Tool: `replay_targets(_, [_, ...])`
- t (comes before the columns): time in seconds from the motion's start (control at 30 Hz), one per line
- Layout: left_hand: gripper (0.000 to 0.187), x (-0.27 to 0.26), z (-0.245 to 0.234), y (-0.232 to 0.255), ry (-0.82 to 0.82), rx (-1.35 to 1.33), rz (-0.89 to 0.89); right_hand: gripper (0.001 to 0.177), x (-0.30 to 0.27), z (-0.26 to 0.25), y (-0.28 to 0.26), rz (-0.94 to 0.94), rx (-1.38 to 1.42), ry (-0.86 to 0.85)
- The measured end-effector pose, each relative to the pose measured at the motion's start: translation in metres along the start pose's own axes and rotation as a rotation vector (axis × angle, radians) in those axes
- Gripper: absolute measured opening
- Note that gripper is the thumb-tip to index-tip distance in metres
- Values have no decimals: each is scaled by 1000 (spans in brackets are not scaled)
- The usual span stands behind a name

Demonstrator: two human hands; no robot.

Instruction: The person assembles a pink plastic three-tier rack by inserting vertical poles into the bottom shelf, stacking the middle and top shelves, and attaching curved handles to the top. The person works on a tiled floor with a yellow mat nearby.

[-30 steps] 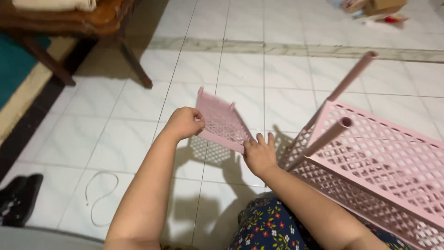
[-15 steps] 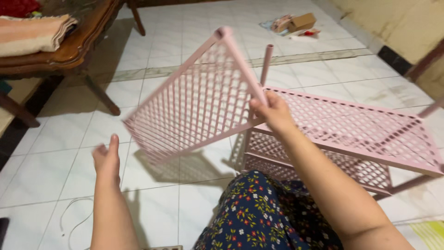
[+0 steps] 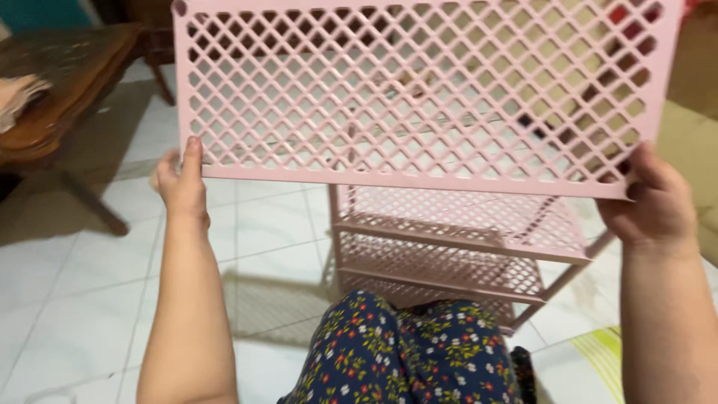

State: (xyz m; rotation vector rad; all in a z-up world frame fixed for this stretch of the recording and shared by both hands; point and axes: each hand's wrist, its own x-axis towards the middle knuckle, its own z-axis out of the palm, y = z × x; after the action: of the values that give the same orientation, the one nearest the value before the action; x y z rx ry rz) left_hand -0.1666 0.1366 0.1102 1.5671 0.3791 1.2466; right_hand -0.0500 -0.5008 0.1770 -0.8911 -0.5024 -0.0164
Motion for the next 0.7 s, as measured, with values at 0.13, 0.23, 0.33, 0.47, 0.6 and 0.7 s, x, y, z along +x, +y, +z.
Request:
replay_targets(0.13, [42, -1, 73, 22, -416, -48, -107, 44, -8, -50, -60, 0, -108, 230])
replay_targets(0.23, [44, -4, 131, 38, -521, -25, -255, 39, 8, -101, -90, -41, -341, 270])
replay_targets(0.33, [48, 2, 168, 51, -555, 20, -267, 35, 38, -134, -105, 59, -584, 389])
replay_targets(0.47, [50, 3, 187, 47, -546, 60, -388, 40, 62, -159, -91, 205, -762, 406])
replay_targets(0.6, [47, 1, 191, 39, -582, -3, -549, 39, 83, -171, -67, 293, -687, 485])
replay_targets(0.7, [45, -4, 192, 31, -599, 33, -553, 40, 91, -180, -51, 364, -690, 533])
